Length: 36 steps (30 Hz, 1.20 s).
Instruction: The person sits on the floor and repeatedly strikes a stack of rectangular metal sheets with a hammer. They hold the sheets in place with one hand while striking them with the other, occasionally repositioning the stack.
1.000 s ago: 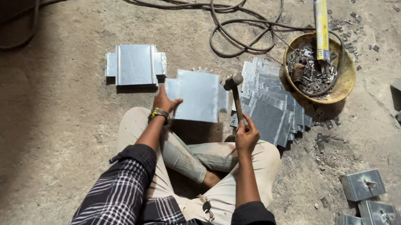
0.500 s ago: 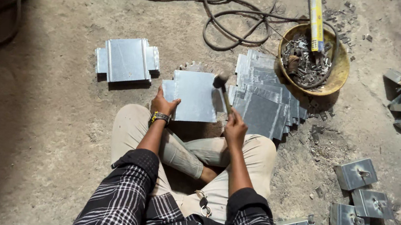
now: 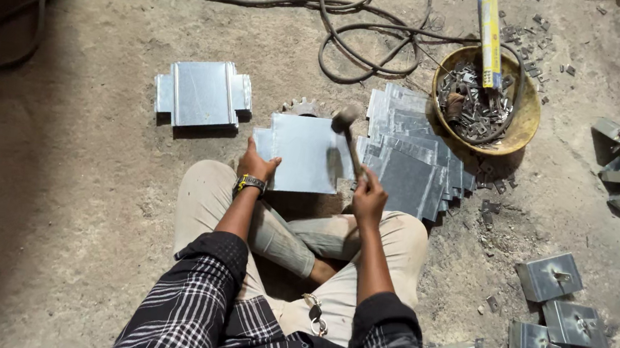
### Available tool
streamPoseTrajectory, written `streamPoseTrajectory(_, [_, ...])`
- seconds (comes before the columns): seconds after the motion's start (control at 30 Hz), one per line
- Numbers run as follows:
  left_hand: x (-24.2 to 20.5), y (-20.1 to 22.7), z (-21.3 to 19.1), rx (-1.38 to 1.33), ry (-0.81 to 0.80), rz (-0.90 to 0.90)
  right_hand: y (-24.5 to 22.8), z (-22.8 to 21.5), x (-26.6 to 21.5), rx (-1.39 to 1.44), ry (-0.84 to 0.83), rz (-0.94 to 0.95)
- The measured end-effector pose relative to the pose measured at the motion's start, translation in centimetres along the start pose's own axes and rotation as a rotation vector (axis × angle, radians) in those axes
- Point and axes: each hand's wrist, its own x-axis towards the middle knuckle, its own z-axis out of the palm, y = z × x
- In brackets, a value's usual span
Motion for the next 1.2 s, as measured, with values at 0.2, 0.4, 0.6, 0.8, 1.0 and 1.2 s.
streamPoseTrajectory(0.2, [-0.5, -0.3, -0.1, 0.03, -0.004, 0.027, -0.2, 1.3, 0.8, 0.134, 0.155, -0.205])
streamPoseTrajectory(0.4, [-0.8, 0.0, 0.1, 0.037, -0.039, -0.018, 0.2, 1.7, 1.5, -0.064, 0.097, -0.29])
streamPoseTrajectory(0.6, [-0.4, -0.6, 1.1, 0.06, -0.016, -0.024, 1.3, 3.2, 0.9, -0.005, 0.153, -0.34])
streamPoseTrajectory(0.8, [-0.1, -0.8, 1.1, 0.056, -0.018, -0.01, 4.7, 3.4, 2.6, -0.065, 0.017, 0.054])
streamPoseTrajectory(1.0, [0.2, -1.5, 1.6, -0.056, 0.058, 0.042, 6.9, 0.8, 2.4, 0.125, -0.065, 0.342])
streamPoseTrajectory(1.2, [1.0, -3.1, 1.3, -0.35, 0.11, 0.182, 6.9, -0.1, 0.7, 0.536, -0.044, 0.663])
